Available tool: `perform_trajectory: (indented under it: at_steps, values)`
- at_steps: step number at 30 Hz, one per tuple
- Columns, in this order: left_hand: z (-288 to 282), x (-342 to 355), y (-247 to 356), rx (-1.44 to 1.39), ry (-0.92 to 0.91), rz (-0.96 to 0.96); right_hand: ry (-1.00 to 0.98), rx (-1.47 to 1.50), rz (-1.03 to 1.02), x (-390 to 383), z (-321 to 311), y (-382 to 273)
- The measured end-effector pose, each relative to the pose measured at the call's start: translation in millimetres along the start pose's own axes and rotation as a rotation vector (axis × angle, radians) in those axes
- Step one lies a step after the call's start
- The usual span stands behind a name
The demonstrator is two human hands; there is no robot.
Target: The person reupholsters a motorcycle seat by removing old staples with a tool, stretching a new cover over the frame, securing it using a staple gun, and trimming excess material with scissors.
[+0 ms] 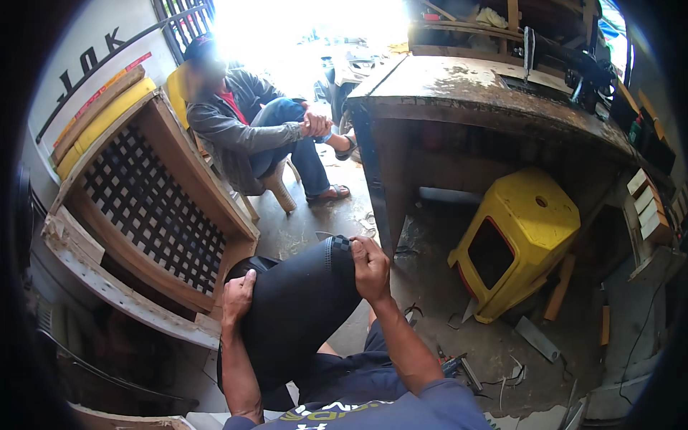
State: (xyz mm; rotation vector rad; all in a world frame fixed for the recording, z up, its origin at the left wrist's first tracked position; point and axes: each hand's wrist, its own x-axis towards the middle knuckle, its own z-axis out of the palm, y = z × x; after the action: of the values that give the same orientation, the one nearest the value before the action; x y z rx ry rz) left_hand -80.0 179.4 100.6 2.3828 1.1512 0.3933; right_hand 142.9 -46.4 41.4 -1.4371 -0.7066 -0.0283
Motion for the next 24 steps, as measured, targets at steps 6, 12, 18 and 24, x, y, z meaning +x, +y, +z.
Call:
perform_trajectory:
  at_steps: [6,12,18,24]
  values:
    - [0.5,-11.1,5.3,0.059,0.02,-0.027,0.127,-0.192,-0.07,90.9,-43.0,-60.8]
    - [25.5,6.4,47.8,0.129,-0.003,0.054,0.24,-0.321,0.142,278.3,-183.4,-173.3]
    - [51.5,-9.3,81.7,0.263,-0.126,0.143,0.133,-0.545,0.263,346.9,-210.8,-208.6]
    - [53.9,-22.3,93.2,0.244,-0.186,0.176,-0.237,-0.364,0.053,209.5,-119.8,-176.3]
